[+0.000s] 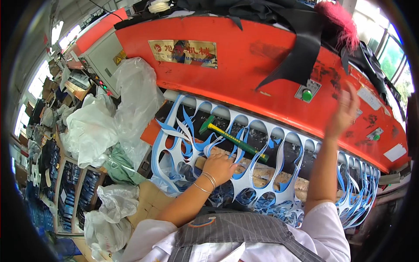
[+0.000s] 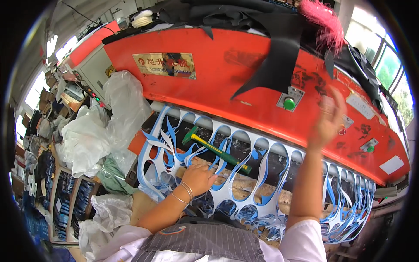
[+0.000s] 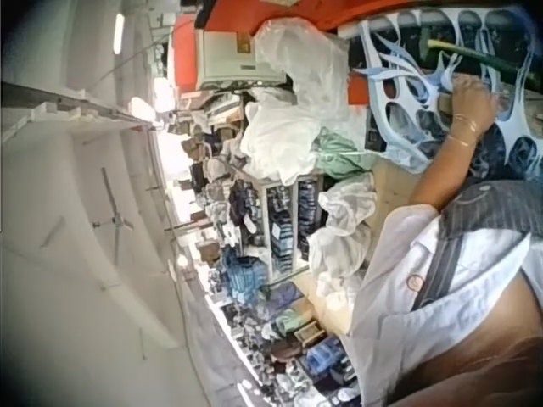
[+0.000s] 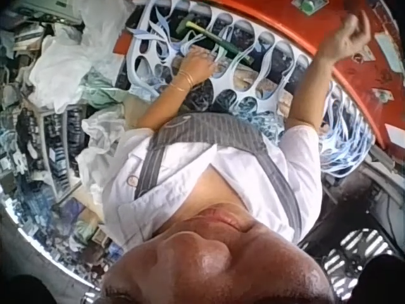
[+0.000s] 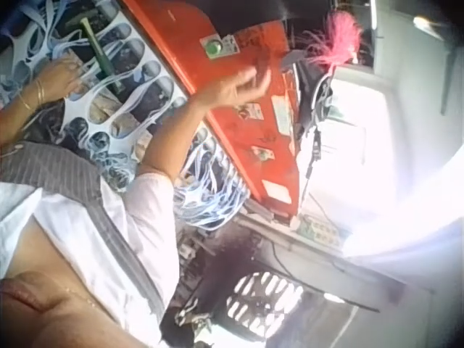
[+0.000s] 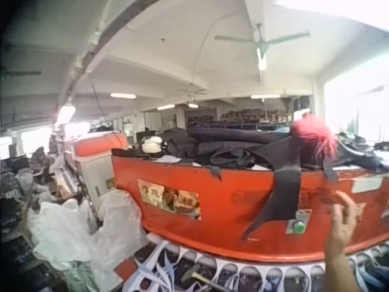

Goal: Cutting shoe insole shapes from a large sheet of material using a manual die cutting machine.

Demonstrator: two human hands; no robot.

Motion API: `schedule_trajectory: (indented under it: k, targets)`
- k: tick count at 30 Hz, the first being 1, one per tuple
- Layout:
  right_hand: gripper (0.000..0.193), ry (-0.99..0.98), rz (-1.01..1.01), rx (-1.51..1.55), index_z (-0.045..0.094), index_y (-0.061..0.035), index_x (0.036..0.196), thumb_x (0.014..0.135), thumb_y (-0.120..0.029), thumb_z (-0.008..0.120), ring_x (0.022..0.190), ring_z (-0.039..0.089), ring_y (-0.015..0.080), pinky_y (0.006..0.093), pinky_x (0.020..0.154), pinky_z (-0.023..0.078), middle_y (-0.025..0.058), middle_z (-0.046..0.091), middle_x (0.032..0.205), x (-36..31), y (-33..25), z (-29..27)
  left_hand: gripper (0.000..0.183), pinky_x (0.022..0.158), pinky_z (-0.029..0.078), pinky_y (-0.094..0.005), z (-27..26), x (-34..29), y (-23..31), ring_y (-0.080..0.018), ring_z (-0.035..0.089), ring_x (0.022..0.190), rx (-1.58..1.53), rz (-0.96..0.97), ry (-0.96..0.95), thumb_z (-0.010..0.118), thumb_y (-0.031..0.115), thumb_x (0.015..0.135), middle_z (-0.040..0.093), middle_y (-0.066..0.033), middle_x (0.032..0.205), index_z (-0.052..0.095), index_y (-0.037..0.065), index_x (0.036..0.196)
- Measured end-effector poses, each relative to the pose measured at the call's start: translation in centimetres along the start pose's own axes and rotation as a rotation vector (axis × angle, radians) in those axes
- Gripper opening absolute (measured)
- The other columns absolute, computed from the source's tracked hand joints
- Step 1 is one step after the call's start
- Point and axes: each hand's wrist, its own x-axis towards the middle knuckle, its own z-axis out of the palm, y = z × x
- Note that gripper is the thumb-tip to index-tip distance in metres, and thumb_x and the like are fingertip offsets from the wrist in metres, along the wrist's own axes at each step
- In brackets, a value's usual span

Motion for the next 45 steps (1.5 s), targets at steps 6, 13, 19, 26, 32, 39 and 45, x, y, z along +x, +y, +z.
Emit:
schedule_trajectory:
  k: [6, 13, 19, 26, 32, 39, 45]
  targets:
    - [0.016, -0.507, -0.13, 0.203, 0.064, -0.0027, 0.1, 0.084, -0.009, 0.065, 0.093, 0.059, 0.0247, 0.0331, 0.083, 0.046, 0.011, 0.064, 0.097, -9.5, -2.2, 8.9, 0.027, 0.075, 0.045, -0.0436, 0.3, -1.1, -0.1, -0.0293, 0.062, 0.079, -0.011, 0.01, 0.015, 0.058, 0.03, 0.081, 0.064, -0.0118, 0.077, 0.068, 0.006, 0.073]
    - [0.03, -0.922, 0.115, -0.025, 0.063, -0.0051, 0.107, 0.082, -0.021, 0.067, 0.105, 0.057, 0.0335, 0.0406, 0.092, 0.046, 0.0159, 0.061, 0.11, -17.8, 8.8, 13.2, 0.043, 0.075, 0.05, -0.0456, -2.5, 5.7, -5.3, -0.0352, 0.064, 0.086, -0.206, 0.026, -0.756, 0.056, 0.047, 0.085, 0.068, -0.0143, 0.085, 0.071, 0.009, 0.072]
    - [0.019, -1.029, -0.272, -0.067, 0.063, -0.0055, 0.082, 0.069, -0.018, 0.066, 0.092, 0.053, 0.0305, 0.0399, 0.079, 0.046, 0.0115, 0.058, 0.09, -24.9, 14.5, 18.1, 0.034, 0.097, 0.038, -0.0438, 3.9, 13.9, -14.9, -0.0366, 0.051, 0.111, -0.115, 0.084, 0.204, 0.07, 0.014, 0.073, 0.05, -0.0211, 0.131, 0.059, 0.003, 0.104]
    - [0.016, -0.975, -0.38, 0.007, 0.059, -0.0087, 0.072, 0.072, -0.025, 0.062, 0.085, 0.052, 0.0253, 0.0379, 0.075, 0.041, 0.0066, 0.052, 0.079, -23.8, 16.6, 18.9, 0.025, 0.112, 0.015, -0.0534, 3.9, 20.0, -19.2, -0.0422, 0.04, 0.128, -0.182, 0.248, 0.026, 0.07, 0.024, 0.067, 0.052, -0.0292, 0.126, 0.056, 0.004, 0.075]
    - [0.02, -1.141, -0.306, 0.019, 0.059, -0.0051, 0.081, 0.071, -0.023, 0.059, 0.086, 0.052, 0.0283, 0.0397, 0.08, 0.041, 0.0099, 0.053, 0.087, -25.4, 16.8, 19.9, 0.033, 0.108, 0.022, -0.0575, 4.9, 20.2, -22.1, -0.0396, 0.051, 0.118, -0.159, 0.403, 0.073, 0.073, 0.037, 0.061, 0.06, -0.0281, 0.113, 0.06, 0.007, 0.068]
    - [0.012, -1.035, -0.186, 0.029, 0.058, -0.0051, 0.08, 0.071, -0.012, 0.064, 0.082, 0.052, 0.0259, 0.0356, 0.075, 0.041, 0.0077, 0.054, 0.084, -24.2, 14.8, 18.4, 0.041, 0.109, 0.023, -0.0544, 5.2, 19.7, -20.5, -0.0359, 0.054, 0.117, -0.357, 0.378, 0.186, 0.072, 0.046, 0.062, 0.063, -0.0256, 0.11, 0.057, 0.009, 0.069]
    - [0.016, -1.516, -0.003, 0.128, 0.064, -0.0078, 0.088, 0.073, -0.01, 0.068, 0.091, 0.056, 0.0274, 0.0357, 0.082, 0.044, 0.0055, 0.061, 0.092, -19.8, 14.9, 19.4, 0.037, 0.111, 0.02, -0.0534, 5.1, 18.1, -21.1, -0.034, 0.047, 0.125, -0.197, 0.303, 0.05, 0.069, 0.042, 0.073, 0.055, -0.0276, 0.123, 0.056, 0.009, 0.083]
